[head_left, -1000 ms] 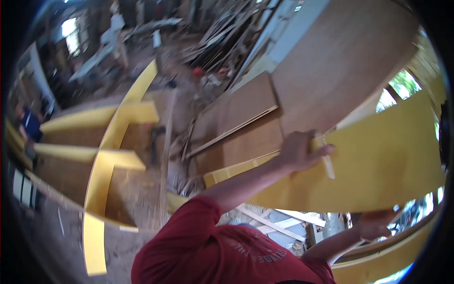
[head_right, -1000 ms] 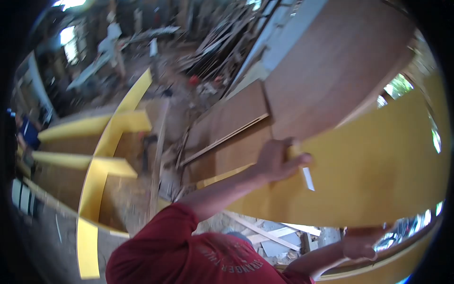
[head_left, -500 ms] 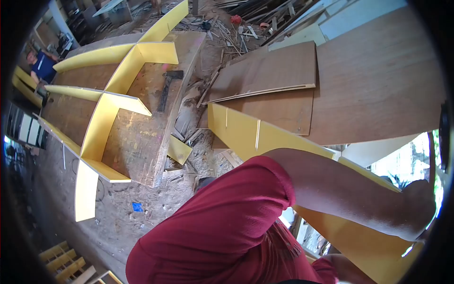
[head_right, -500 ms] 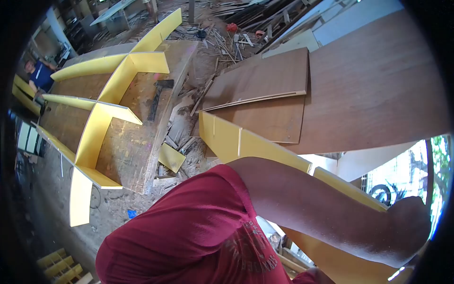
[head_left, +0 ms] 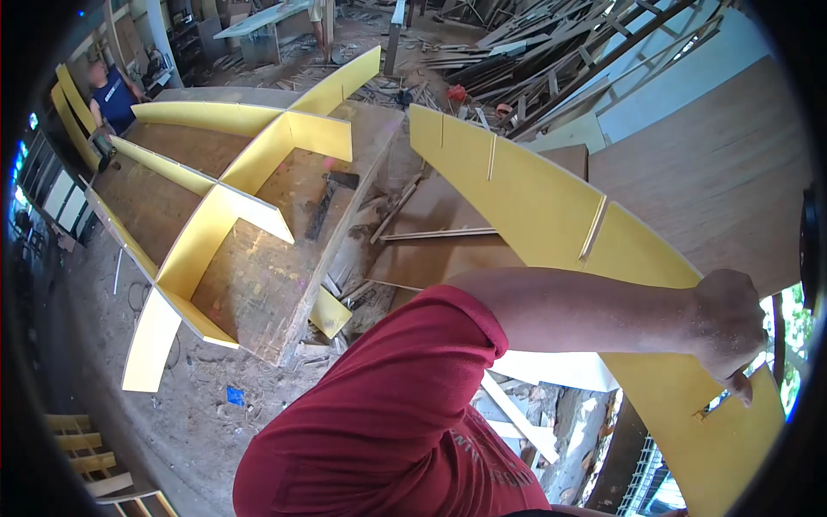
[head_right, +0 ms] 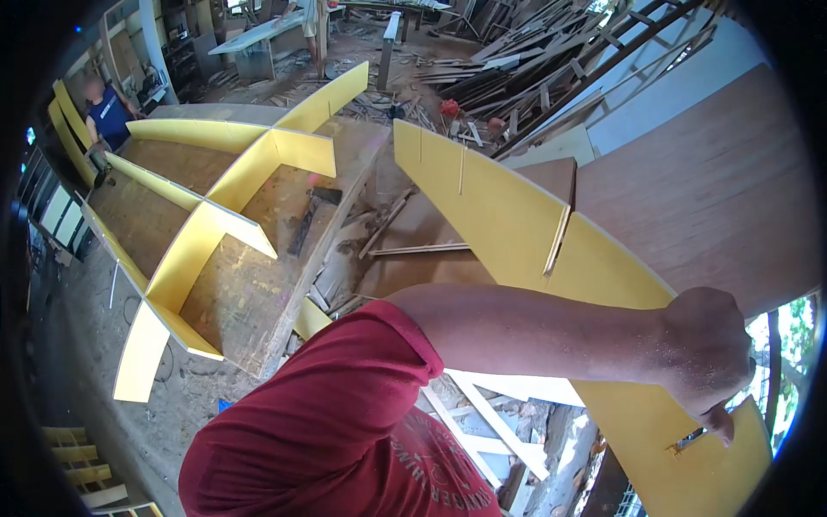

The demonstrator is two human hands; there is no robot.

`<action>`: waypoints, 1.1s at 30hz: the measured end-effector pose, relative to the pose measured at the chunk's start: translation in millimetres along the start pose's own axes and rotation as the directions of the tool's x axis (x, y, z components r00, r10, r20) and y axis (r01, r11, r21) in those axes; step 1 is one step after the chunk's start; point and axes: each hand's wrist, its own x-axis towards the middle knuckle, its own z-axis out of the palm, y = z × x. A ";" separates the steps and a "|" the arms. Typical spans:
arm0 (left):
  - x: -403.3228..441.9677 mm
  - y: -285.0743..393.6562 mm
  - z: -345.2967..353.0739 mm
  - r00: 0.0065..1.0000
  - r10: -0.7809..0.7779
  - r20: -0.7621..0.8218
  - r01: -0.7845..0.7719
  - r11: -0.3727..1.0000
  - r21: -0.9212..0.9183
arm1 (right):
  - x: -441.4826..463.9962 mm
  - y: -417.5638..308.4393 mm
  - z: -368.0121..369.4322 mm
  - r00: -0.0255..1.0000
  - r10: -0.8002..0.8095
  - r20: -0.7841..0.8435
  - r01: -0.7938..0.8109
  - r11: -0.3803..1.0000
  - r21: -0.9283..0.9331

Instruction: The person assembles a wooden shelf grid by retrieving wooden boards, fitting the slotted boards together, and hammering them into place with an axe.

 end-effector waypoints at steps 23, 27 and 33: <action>-203.3 -161.6 -247.6 0.995 0.068 0.068 -0.086 0.949 0.304 | 3.3 -77.1 183.8 0.995 0.022 -0.101 -0.031 0.995 -0.096; -271.1 -209.6 -257.8 0.998 -0.032 0.053 0.015 0.954 0.300 | 10.4 -83.5 201.3 0.992 0.018 -0.129 -0.035 0.990 -0.133; -369.8 -272.5 -267.8 0.982 0.006 -0.191 0.090 0.866 0.493 | 35.9 -85.6 172.8 0.971 -0.072 -0.228 0.025 0.978 -0.206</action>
